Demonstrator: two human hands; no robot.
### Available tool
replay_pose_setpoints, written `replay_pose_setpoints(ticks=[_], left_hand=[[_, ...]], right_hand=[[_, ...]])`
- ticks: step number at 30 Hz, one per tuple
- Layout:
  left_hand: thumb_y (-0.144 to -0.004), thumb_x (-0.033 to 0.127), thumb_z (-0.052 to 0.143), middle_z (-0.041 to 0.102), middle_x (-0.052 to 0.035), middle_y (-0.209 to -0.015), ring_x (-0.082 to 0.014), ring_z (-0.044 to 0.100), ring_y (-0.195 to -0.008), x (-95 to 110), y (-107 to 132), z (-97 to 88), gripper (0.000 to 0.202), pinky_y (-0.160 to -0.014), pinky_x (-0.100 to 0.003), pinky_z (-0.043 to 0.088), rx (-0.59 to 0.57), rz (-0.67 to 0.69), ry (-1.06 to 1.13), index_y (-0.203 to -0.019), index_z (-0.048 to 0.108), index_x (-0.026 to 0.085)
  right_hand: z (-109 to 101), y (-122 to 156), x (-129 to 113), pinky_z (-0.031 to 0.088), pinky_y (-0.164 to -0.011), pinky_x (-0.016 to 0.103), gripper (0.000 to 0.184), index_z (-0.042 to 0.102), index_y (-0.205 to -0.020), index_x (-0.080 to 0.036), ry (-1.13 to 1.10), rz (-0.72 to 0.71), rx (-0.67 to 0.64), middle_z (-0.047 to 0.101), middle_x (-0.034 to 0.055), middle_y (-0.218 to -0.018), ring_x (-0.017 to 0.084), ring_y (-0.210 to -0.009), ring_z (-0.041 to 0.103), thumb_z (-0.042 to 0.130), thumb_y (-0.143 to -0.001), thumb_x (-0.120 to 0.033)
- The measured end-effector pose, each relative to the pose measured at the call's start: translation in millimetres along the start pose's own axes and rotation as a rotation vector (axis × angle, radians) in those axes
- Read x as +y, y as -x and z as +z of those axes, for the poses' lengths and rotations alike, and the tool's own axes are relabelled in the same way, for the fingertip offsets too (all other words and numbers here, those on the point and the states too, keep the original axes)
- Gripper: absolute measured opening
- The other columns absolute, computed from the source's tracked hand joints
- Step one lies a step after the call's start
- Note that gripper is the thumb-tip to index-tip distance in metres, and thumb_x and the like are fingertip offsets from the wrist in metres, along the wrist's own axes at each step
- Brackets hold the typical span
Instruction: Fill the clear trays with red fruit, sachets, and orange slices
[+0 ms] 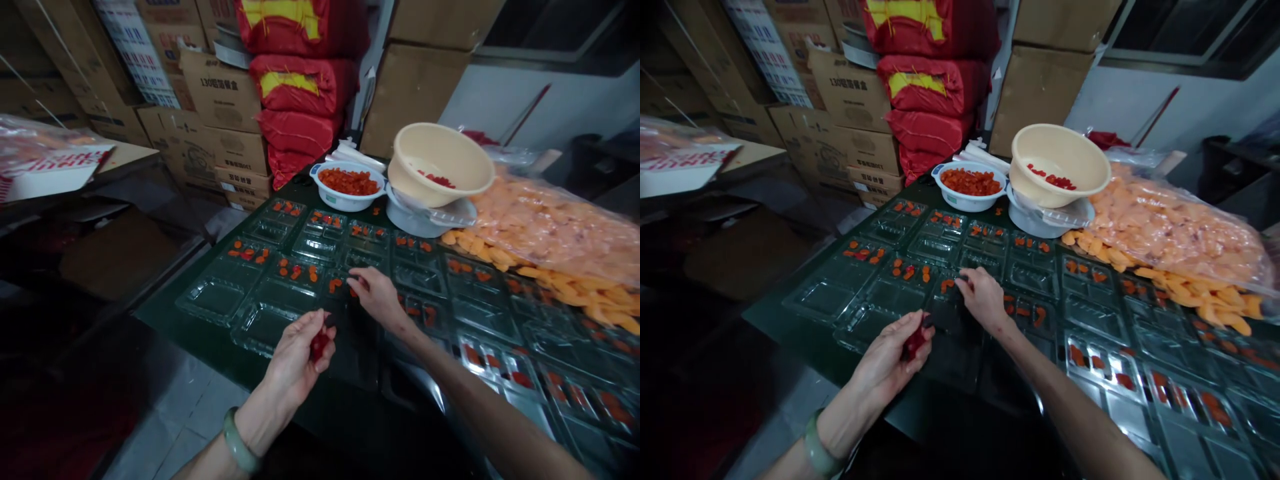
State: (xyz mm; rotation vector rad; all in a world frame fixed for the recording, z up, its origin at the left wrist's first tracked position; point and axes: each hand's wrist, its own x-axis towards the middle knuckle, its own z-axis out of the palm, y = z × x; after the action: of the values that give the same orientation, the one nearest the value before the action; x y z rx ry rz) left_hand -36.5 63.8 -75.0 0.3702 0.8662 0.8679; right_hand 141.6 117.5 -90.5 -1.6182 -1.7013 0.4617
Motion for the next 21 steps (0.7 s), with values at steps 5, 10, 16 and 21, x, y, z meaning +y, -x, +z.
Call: replay_pose_setpoints(ticks=[5, 10, 16, 21], left_hand=[[-0.069, 0.028, 0.072, 0.046, 0.0051, -0.052, -0.0014, 0.035, -0.037, -5.6, -5.9, 7.3, 0.025, -0.034, -0.014, 0.018, -0.048, 0.065, -0.013, -0.072, 0.052, 0.013], [-0.075, 0.026, 0.065, 0.052, 0.0015, -0.058, -0.0052, 0.044, -0.040, -8.5, -16.1, 22.7, 0.017, -0.034, -0.014, 0.022, -0.006, -0.035, 0.065, -0.074, 0.053, 0.014], [-0.071, 0.000, 0.050, 0.062, -0.0092, -0.077, -0.0164, 0.061, -0.060, -1.2, -16.0, 26.7, 0.021, -0.046, -0.022, 0.040, 0.127, -0.087, 0.142, -0.089, 0.056, 0.010], [-0.075, 0.015, 0.065, 0.063, -0.0081, -0.071, -0.0059, 0.051, -0.046, 2.1, -11.6, 21.1, 0.013, -0.040, -0.014, 0.036, 0.099, -0.094, 0.089, -0.085, 0.058, 0.010]], right_hand=[[-13.0, 43.5, -45.4, 0.041, -0.055, 0.021, 0.018, 0.064, -0.092, -0.017, -0.366, -0.087, -0.274, 0.059, -0.0002, -0.068, 0.010, -0.058, 0.051, 0.057, -0.082, -0.031], [-22.1, 40.0, -36.3, 0.042, -0.050, 0.021, 0.015, 0.065, -0.080, -0.017, -0.490, 0.053, -0.217, 0.062, 0.0002, -0.066, 0.011, -0.053, 0.054, 0.058, -0.079, -0.029], [-27.9, -80.8, 41.8, 0.045, -0.066, 0.025, 0.017, 0.067, -0.089, -0.017, 0.201, 0.198, 0.135, 0.065, 0.0033, -0.072, 0.016, -0.069, 0.060, 0.053, -0.080, -0.023], [-22.3, -133.6, 48.8, 0.043, -0.068, 0.031, 0.012, 0.067, -0.082, -0.013, 0.261, 0.248, 0.108, 0.066, 0.0110, -0.080, 0.024, -0.082, 0.060, 0.059, -0.077, -0.021]])
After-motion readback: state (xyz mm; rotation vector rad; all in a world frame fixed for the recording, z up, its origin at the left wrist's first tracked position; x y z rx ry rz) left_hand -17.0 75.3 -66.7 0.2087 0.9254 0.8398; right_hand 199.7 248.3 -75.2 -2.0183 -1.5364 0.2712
